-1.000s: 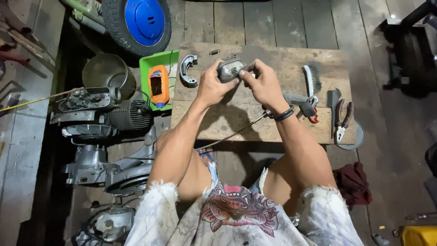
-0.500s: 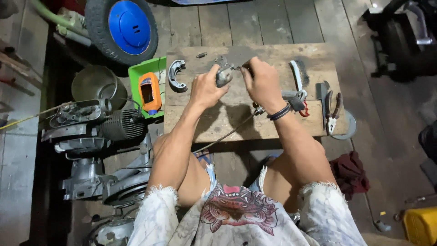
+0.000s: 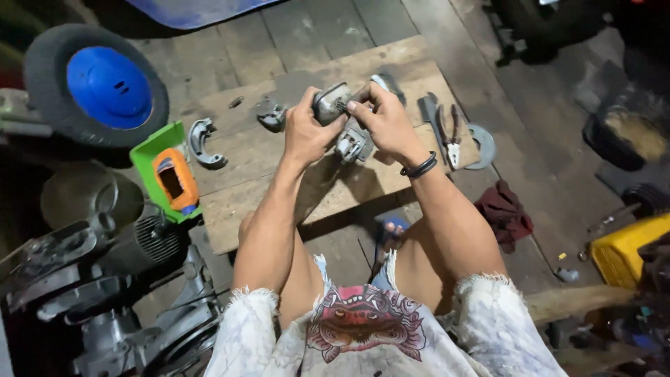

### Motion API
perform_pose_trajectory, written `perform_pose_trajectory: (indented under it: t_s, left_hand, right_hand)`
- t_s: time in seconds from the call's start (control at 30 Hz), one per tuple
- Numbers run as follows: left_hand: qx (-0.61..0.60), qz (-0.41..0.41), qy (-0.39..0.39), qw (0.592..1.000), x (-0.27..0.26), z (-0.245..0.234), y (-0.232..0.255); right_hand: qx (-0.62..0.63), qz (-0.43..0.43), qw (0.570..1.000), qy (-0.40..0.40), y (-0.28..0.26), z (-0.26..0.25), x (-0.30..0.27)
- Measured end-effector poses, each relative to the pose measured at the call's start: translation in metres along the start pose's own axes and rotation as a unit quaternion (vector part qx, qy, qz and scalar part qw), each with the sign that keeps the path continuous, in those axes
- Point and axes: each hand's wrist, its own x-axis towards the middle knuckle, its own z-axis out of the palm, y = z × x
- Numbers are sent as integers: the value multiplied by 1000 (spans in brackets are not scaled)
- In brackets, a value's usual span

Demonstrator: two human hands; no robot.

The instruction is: The person scrubs a metal part with a wire brush, then flips it over to scrub the other side. The person continues to scrub the metal part with the wire brush.

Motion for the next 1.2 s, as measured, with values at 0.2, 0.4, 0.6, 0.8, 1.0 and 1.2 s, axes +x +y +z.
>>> perform_pose_trajectory:
  t_s: [0.2, 0.4, 0.6, 0.8, 1.0, 1.2]
  left_hand:
    - [56, 54, -27, 997, 4, 26, -3]
    - [105, -5, -49, 993, 4, 27, -10]
    - [18, -65, -1, 998, -1, 5, 1]
    - [-10, -75, 11, 997, -5, -5, 4]
    - [11, -64, 46, 997, -10, -27, 4]
    - [144, -55, 52, 987, -34, -95, -4]
  right_hand:
    - [-280, -75, 957, 16, 5, -33, -14]
    - [-449, -161, 876, 75, 20, -47, -6]
    - [27, -13, 999, 39, -18, -30, -10]
    - [86, 23, 995, -33, -6, 7, 2]
    - [125, 7, 989, -79, 18, 31, 18]
    - [-107, -89, 979, -149, -32, 77, 26]
